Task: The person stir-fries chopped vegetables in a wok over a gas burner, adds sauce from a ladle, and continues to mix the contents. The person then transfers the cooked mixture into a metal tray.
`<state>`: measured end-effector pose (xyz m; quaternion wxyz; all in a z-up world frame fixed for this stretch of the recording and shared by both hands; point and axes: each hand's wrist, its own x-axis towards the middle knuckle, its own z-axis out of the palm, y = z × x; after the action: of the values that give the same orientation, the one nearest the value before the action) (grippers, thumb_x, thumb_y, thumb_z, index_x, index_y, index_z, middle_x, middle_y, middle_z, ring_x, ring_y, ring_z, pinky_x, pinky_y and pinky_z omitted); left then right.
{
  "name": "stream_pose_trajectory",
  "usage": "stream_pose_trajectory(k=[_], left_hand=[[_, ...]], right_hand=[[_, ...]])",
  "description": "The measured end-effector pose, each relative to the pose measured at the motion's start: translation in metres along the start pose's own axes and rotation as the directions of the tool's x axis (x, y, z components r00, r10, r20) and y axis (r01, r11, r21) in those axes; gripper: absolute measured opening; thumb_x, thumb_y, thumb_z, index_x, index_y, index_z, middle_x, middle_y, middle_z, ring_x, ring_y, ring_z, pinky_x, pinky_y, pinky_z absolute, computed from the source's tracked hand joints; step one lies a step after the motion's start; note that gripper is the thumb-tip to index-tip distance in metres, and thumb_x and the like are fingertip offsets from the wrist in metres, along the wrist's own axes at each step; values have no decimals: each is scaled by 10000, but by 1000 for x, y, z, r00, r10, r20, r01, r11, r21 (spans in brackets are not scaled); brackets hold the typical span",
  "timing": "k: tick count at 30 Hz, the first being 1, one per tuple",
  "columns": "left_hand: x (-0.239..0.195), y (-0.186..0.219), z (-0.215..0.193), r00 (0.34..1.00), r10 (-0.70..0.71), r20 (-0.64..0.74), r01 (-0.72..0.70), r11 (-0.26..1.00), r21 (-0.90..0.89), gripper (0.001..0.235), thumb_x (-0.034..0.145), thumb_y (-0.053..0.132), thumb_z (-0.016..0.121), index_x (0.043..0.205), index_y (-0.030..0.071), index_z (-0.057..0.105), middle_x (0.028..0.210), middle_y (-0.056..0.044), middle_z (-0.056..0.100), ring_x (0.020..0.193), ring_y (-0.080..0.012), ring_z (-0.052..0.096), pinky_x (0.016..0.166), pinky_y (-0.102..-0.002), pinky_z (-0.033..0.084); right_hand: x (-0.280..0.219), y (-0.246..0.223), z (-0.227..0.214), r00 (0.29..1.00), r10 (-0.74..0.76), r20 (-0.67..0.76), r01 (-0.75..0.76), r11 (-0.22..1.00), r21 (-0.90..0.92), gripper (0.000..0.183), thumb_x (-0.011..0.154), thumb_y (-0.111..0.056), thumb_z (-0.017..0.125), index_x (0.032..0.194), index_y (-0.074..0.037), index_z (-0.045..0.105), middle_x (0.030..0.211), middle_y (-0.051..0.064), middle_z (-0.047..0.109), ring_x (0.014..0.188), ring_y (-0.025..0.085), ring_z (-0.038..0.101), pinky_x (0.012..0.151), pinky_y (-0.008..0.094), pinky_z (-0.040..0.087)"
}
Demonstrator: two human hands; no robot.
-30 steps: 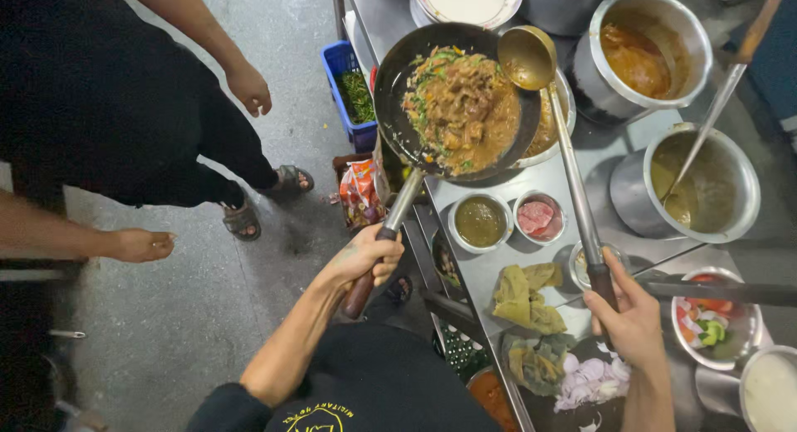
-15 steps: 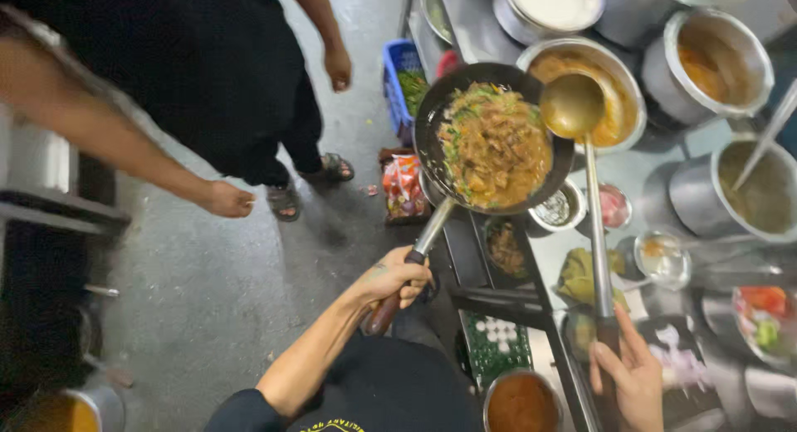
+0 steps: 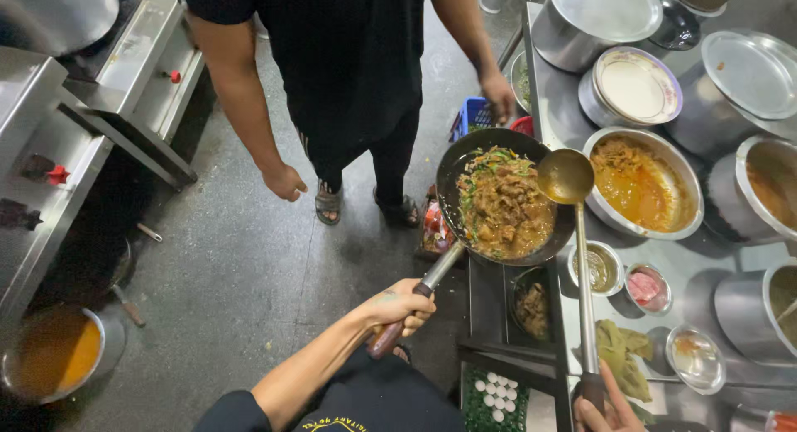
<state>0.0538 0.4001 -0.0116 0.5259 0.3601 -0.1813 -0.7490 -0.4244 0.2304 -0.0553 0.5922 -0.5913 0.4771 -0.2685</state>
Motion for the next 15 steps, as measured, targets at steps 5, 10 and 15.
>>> stream_pose_trajectory(k=[5, 10, 15], left_hand=[[-28, -33, 11, 999, 0, -38, -4, 996, -88, 183, 895, 5, 628, 946, 86, 472, 650, 2, 480, 432, -67, 445, 355, -258, 401], [-64, -72, 28, 991, 60, -121, -74, 990, -120, 158, 897, 10, 630, 953, 47, 487, 636, -9, 486, 435, -88, 460, 369, -273, 418], [-93, -96, 50, 962, 117, -247, -142, 986, -87, 118, 892, 25, 619, 949, 0, 519, 606, -26, 478, 439, -95, 469, 379, -272, 434]], right_hand=[[-37, -44, -23, 996, 66, 55, -65, 997, -32, 820, 801, 95, 641, 1577, -90, 454, 672, 126, 637, 422, 162, 529, 390, 293, 417], [-28, -99, -55, 977, 180, 116, -142, 951, -275, 833, 764, 64, 690, 1553, -107, 483, 699, 55, 603, 466, 133, 519, 415, 284, 400], [-16, -128, -60, 955, 188, 228, -90, 920, -380, 848, 794, 40, 700, 1596, -127, 483, 669, 50, 586, 476, 127, 511, 437, 279, 390]])
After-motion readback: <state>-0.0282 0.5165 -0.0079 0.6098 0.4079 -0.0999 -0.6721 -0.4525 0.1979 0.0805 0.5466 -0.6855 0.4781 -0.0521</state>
